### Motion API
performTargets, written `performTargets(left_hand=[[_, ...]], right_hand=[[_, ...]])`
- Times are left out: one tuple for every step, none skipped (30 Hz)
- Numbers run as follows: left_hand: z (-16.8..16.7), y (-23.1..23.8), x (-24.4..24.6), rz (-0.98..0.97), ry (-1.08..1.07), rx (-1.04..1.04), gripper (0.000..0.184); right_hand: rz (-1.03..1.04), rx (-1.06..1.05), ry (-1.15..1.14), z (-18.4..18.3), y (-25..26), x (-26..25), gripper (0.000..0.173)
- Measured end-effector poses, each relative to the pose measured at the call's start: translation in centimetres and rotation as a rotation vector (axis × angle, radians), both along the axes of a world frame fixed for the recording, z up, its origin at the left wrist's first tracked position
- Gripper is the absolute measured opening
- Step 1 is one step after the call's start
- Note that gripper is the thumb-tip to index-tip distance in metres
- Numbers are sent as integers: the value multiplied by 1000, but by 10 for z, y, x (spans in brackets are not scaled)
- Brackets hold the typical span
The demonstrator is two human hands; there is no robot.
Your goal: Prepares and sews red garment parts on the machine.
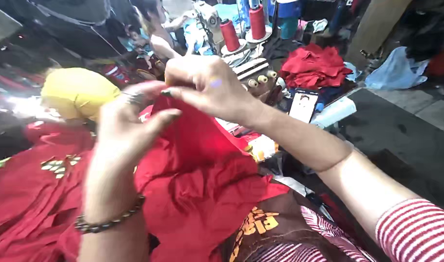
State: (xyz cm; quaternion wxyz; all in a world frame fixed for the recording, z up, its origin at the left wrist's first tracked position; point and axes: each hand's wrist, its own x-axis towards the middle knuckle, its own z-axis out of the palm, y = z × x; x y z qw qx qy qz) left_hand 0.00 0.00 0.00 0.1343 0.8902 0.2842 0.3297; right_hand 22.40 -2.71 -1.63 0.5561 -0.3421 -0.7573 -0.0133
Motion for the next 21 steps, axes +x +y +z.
performTargets(left_hand=[[-13, -11, 17, -10, -12, 3, 29], [-22, -14, 26, -24, -31, -1, 19], [-26, -12, 27, -56, -68, -29, 15], [-26, -4, 24, -110, -127, -75, 15], [-25, 7, 17, -167, -193, -110, 15], [-23, 21, 8, -224, -247, -136, 17], [-22, 35, -1, -257, -293, -144, 17], [-20, 49, -9, -256, -333, -137, 17], [-18, 62, -16, -223, -355, -111, 17], [-18, 75, -20, -160, -354, -56, 17], [-21, 86, -22, -29, -310, 30, 17], [-25, 92, -19, 149, -210, 130, 23], [-31, 89, -14, 271, -80, 170, 34], [-40, 80, -7, 307, 37, 172, 42], [-53, 70, 3, 271, 107, 176, 45], [-68, 63, 15, 181, 154, 155, 46], [-85, 58, 29, 48, 192, 105, 44], [-103, 52, 42, -99, 226, 37, 37], [-118, 48, 51, -206, 289, -46, 34], [-128, 44, 55, -265, 317, -144, 33], [-132, 42, 56, -281, 319, -237, 31]], right_hand=[[12, -7, 81, -9, -11, -8, 7], [51, -11, 162, -22, -17, -12, 14], [99, -67, 218, -38, -22, -12, 28], [151, -186, 244, -56, -29, -10, 42], [203, -350, 242, -75, -35, -5, 50], [264, -518, 227, -94, -37, 2, 48], [335, -644, 203, -115, -36, 9, 40], [387, -717, 182, -134, -33, 18, 29], [418, -763, 184, -151, -30, 26, 21], [444, -799, 237, -162, -29, 32, 18], [458, -838, 316, -167, -28, 34, 17], [451, -858, 388, -170, -28, 34, 16], [426, -864, 437, -170, -27, 32, 14], [383, -864, 453, -170, -25, 30, 13], [339, -862, 445, -170, -23, 29, 14], [303, -851, 438, -171, -19, 28, 15], [277, -836, 439, -173, -18, 28, 17], [267, -806, 453, -176, -17, 28, 17], [266, -778, 475, -178, -18, 28, 19], [260, -765, 503, -182, -20, 27, 21], [261, -772, 529, -187, -23, 27, 27]])
